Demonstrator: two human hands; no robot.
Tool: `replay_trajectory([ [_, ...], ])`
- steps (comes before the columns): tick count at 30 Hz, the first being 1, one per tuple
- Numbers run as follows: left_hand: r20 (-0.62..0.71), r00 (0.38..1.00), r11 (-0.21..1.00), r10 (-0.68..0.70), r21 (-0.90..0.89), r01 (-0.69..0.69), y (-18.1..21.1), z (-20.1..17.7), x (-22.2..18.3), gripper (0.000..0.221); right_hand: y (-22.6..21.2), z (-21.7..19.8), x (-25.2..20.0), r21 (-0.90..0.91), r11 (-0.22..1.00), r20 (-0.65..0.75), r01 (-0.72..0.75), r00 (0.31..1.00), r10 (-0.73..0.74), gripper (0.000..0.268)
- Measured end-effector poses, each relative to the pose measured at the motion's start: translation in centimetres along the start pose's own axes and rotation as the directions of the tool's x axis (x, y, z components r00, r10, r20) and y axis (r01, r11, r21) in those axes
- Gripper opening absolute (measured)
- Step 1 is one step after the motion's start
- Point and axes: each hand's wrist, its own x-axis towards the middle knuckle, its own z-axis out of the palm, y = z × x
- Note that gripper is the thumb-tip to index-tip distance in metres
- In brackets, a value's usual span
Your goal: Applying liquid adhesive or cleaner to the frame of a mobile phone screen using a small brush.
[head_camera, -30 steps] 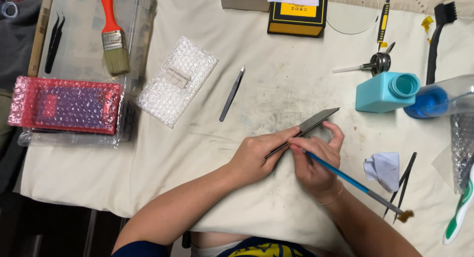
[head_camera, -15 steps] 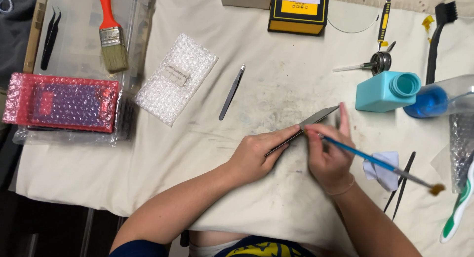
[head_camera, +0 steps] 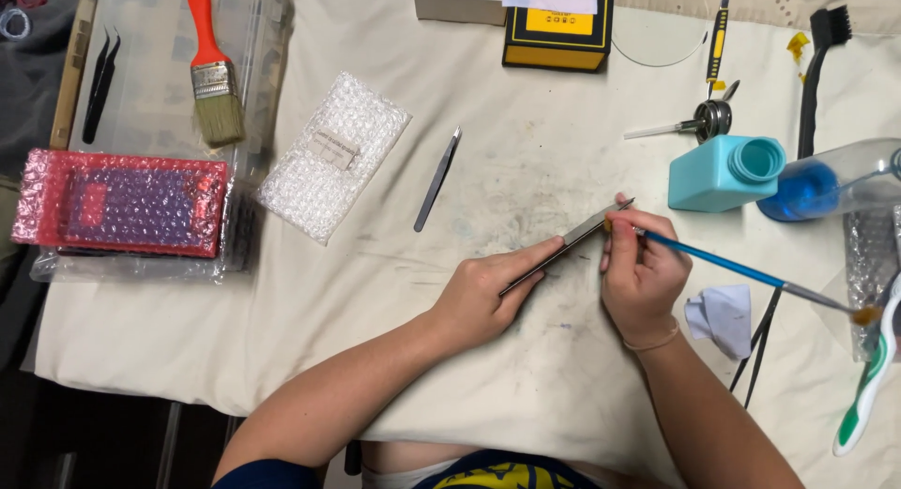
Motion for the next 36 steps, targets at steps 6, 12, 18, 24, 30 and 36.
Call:
replay_trajectory([
  [6,0.002,1.0,1.0,0.007,0.017,-0.007,-0.3,0.1,-0.1,0.038,1.0,0.1,0.8,0.132,0.984,-0.082,-0.119,0.988,0.13,0.016],
  [12,0.025,0.979,0.965,-0.201,0.175,0.194,0.2,-0.7,0.1,0.034,0.8,0.3,0.8,0.14,0.983,-0.094,-0.122,0.986,0.136,0.015],
  [18,0.079,0.953,0.935,-0.294,0.23,0.269,1.1,-2.5,1.3,0.019,1.1,0.4,0.9,0.146,0.982,-0.112,-0.118,0.985,0.135,0.016],
  [24,0.059,0.965,0.934,-0.257,0.272,0.232,2.7,-3.2,2.1,0.011,1.9,-0.1,1.3,0.229,0.959,-0.17,-0.169,0.963,0.21,0.016],
  [30,-0.146,0.986,0.949,-0.086,0.291,0.126,2.7,-5.1,3.4,0.016,0.4,0.7,0.3,0.208,0.936,-0.086,-0.282,0.949,0.305,0.015],
  [36,-0.271,0.962,0.992,-0.019,0.112,0.051,6.7,-4.6,6.1,0.039,0.6,0.2,0.4,-0.006,0.928,0.104,-0.373,0.922,0.372,0.013],
])
